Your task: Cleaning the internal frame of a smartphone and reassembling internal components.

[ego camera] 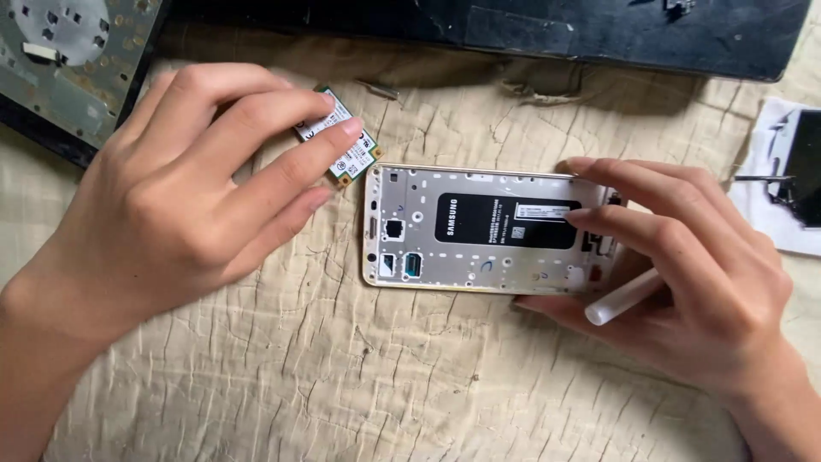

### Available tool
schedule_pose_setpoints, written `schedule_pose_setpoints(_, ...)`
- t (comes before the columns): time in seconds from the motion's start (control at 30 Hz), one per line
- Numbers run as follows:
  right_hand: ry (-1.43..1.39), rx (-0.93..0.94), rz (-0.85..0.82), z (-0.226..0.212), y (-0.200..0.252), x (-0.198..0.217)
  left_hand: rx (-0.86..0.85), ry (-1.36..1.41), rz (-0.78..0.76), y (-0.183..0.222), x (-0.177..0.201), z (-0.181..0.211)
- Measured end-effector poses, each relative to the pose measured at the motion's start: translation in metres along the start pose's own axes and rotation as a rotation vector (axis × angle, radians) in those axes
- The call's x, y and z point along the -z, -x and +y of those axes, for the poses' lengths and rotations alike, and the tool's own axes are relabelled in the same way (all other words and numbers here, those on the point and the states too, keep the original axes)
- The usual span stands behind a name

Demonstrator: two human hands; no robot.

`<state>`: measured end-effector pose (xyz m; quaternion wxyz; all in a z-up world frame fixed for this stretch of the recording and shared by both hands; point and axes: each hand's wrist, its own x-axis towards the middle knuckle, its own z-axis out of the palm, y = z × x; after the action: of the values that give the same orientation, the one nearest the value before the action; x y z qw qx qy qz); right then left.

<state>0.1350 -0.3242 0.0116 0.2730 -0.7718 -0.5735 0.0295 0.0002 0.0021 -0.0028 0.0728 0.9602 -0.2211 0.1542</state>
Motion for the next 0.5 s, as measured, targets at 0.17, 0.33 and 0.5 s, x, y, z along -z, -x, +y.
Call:
schedule_pose_setpoints(0.17,0.016,0.01,0.023,-0.001,0.001,-0.001,0.004,-0.031,-0.036,-0.005,0.004,0.003)
schedule_pose_setpoints(0.33,0.023,-0.018,0.036,-0.003,0.001,-0.001,0.022,-0.079,-0.047,-0.006,0.003,0.005)
schedule_pose_setpoints(0.5,0.122,-0.075,-0.086,-0.003,0.008,0.006,0.113,-0.043,-0.017,0.004,-0.002,0.001)
